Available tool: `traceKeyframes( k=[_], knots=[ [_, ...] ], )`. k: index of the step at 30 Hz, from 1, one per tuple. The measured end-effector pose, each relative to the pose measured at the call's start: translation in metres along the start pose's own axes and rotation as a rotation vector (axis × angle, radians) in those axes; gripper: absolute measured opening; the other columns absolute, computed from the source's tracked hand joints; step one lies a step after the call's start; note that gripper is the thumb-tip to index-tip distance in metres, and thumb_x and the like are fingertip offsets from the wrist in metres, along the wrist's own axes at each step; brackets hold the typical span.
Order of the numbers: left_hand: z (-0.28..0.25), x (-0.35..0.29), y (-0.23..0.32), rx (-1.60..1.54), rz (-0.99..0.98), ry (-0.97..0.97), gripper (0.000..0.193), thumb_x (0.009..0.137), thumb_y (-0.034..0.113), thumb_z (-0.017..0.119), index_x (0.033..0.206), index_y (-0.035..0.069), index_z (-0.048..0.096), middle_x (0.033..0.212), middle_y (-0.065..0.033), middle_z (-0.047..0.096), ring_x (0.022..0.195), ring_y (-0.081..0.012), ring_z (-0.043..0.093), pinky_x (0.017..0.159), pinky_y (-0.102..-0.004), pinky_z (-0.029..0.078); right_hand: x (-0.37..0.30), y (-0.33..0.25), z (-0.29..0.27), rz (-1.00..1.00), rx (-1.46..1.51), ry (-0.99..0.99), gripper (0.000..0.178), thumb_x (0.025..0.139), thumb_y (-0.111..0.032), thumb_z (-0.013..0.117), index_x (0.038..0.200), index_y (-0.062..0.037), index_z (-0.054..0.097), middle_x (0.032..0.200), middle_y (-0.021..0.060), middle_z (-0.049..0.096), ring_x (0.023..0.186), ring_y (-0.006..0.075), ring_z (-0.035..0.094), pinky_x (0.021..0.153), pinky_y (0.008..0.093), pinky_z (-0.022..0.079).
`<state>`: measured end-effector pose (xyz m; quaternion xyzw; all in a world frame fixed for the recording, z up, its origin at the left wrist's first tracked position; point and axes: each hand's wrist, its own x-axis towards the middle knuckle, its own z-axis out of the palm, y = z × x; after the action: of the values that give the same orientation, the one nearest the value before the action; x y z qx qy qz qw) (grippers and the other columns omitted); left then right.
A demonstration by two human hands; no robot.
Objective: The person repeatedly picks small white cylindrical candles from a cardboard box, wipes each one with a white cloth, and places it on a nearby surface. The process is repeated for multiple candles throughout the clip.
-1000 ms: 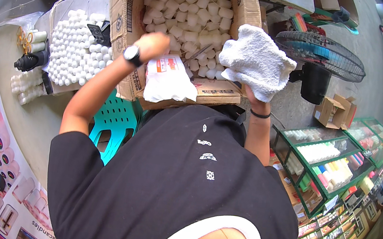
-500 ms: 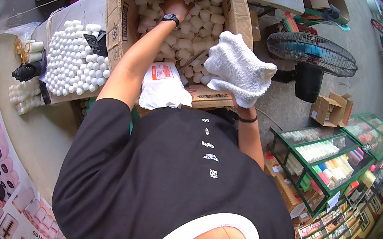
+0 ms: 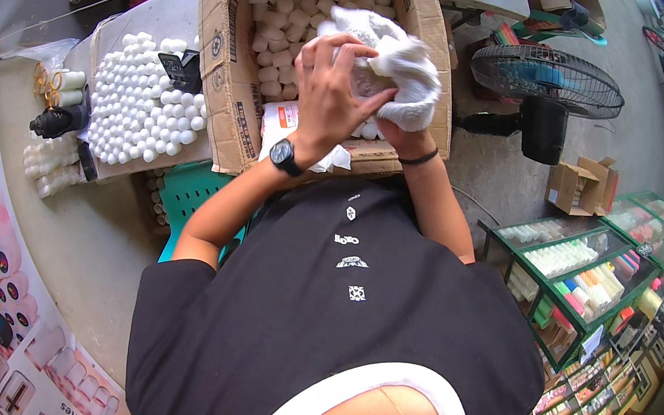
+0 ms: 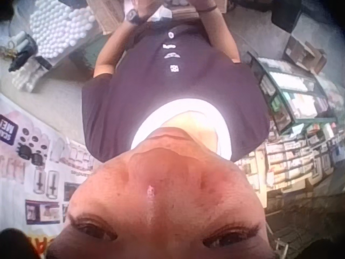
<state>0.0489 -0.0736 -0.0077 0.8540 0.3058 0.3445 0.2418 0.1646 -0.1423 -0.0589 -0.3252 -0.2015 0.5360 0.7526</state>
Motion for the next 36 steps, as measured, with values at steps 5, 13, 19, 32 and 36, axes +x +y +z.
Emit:
traceKeyframes(
  k=[5,13,19,32,36],
  knots=[
    [-0.018,-0.018,-0.021,-0.445,-0.168,0.185,0.082,0.07,0.044,0.068,0.131,0.001,0.033,0.127,-0.0193,0.032,0.127,-0.0291,0.029,0.106,-0.0414,0.025,0.008,-0.003,0.011,-0.183,-0.412,-0.091,0.047,0.083,-0.011,0.062,0.126,-0.0024,0.045,0.122,0.0077,0.051,0.113,0.0171,0.05,0.098,0.0326,0.04],
    [-0.024,-0.022,-0.025,-1.038,-0.591,-0.242,0.051,0.088,0.039,0.06,0.118,-0.002,0.052,0.104,-0.0048,0.06,0.089,-0.0086,0.056,0.079,-0.0216,0.045,-0.002,0.011,0.001,-0.096,-0.256,-0.065,0.056,0.084,-0.018,0.067,0.131,-0.0077,0.039,0.124,0.0061,0.048,0.112,0.0162,0.049,0.096,0.0324,0.043],
    [-0.033,-0.036,-0.025,-1.492,-0.752,-0.134,0.039,0.095,0.032,0.05,0.115,-0.002,0.055,0.103,-0.0066,0.062,0.092,-0.0106,0.059,0.078,-0.0243,0.047,-0.003,0.004,0.012,-0.188,-0.211,-0.102,0.053,0.086,-0.021,0.065,0.13,-0.0078,0.039,0.122,0.0068,0.049,0.11,0.0158,0.049,0.094,0.0346,0.044],
    [-0.054,-0.013,-0.008,-0.428,0.12,-0.037,0.045,0.077,0.008,0.069,0.12,0.006,0.058,0.119,-0.0128,0.058,0.1,-0.0206,0.055,0.081,-0.0294,0.048,-0.013,0.012,0.032,-0.62,-1.395,-0.065,0.051,0.079,-0.018,0.065,0.125,-0.0051,0.047,0.117,0.0132,0.052,0.108,0.0256,0.052,0.092,0.0364,0.041],
    [-0.046,-0.011,-0.013,-0.667,0.009,-0.127,0.051,0.077,0.012,0.07,0.123,0.006,0.05,0.12,-0.0099,0.053,0.102,-0.02,0.052,0.078,-0.03,0.048,-0.014,0.018,0.026,-0.354,-0.862,-0.007,0.058,0.076,-0.022,0.07,0.125,-0.0051,0.047,0.12,0.0125,0.05,0.11,0.0256,0.05,0.094,0.0371,0.039]
  ],
)
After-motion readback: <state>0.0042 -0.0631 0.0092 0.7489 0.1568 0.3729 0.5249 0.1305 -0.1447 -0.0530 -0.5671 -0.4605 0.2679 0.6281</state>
